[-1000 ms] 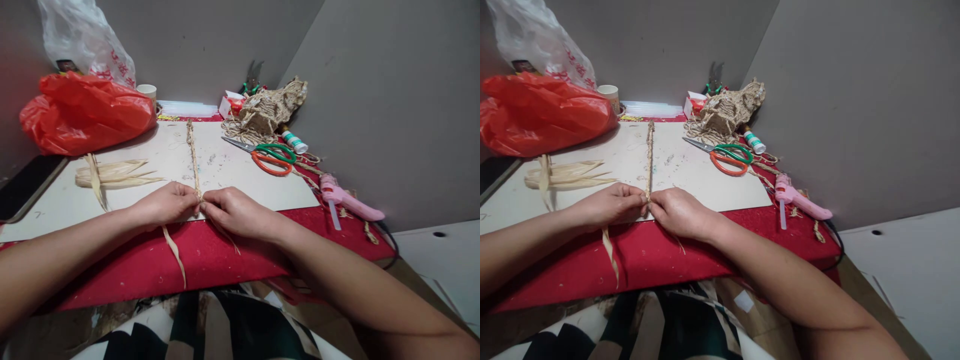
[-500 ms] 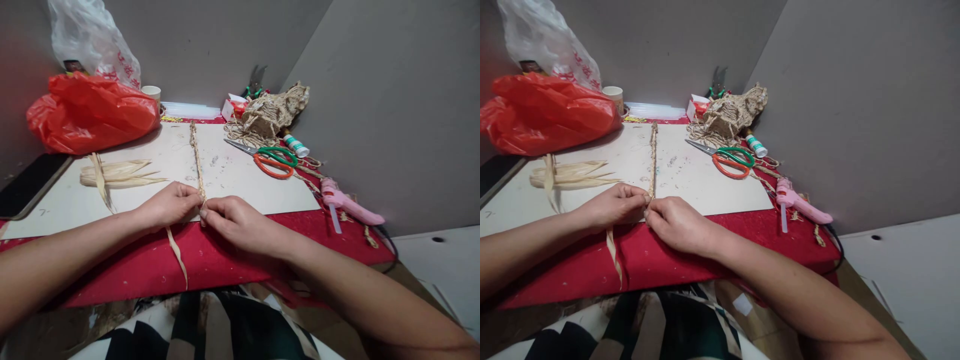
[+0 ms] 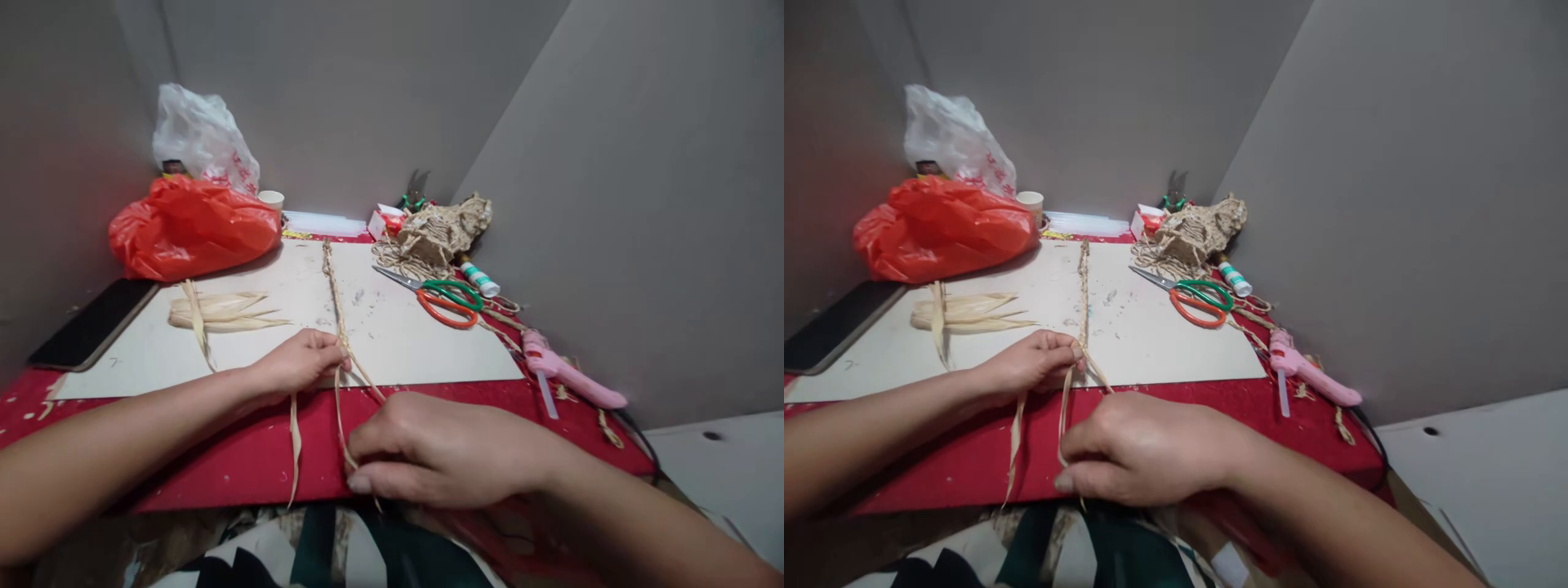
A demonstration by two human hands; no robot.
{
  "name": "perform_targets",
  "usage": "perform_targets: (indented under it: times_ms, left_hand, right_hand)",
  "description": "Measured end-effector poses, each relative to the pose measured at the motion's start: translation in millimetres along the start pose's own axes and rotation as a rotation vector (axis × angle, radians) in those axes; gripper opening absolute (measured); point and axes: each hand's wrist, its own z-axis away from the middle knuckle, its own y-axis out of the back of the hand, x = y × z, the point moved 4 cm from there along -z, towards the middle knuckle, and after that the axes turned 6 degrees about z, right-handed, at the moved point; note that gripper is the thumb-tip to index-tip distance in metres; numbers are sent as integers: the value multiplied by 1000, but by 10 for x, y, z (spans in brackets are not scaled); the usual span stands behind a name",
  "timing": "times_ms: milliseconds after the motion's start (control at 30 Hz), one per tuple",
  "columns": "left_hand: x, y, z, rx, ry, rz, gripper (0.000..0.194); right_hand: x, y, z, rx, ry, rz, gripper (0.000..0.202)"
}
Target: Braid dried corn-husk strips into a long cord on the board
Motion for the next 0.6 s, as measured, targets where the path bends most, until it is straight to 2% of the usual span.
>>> perform_targets:
  times_ms: [67, 167, 267, 333, 433, 600]
  left_hand:
    - [-12, 4, -3, 7, -20, -15, 20]
    - [-25, 25, -11, 43, -84, -112, 26]
    - [-25, 50, -18, 86, -169, -275, 22]
    - [-30, 75, -22, 139, -184, -366, 16]
    - [-19, 94, -17, 194, -205, -447, 14]
    - [8, 69, 5, 169, -240, -541, 15]
  right_hand:
    - [18, 153, 38, 68, -25, -104, 26]
    - [131, 403, -51, 261, -101, -257, 29]
    - [241, 617, -299, 466, -164, -315, 26]
    - [278, 709, -529, 553, -185, -297, 22]
    - [278, 764, -934, 572, -167, -210, 17]
    - [151, 823, -1650, 548, -88, 121, 11]
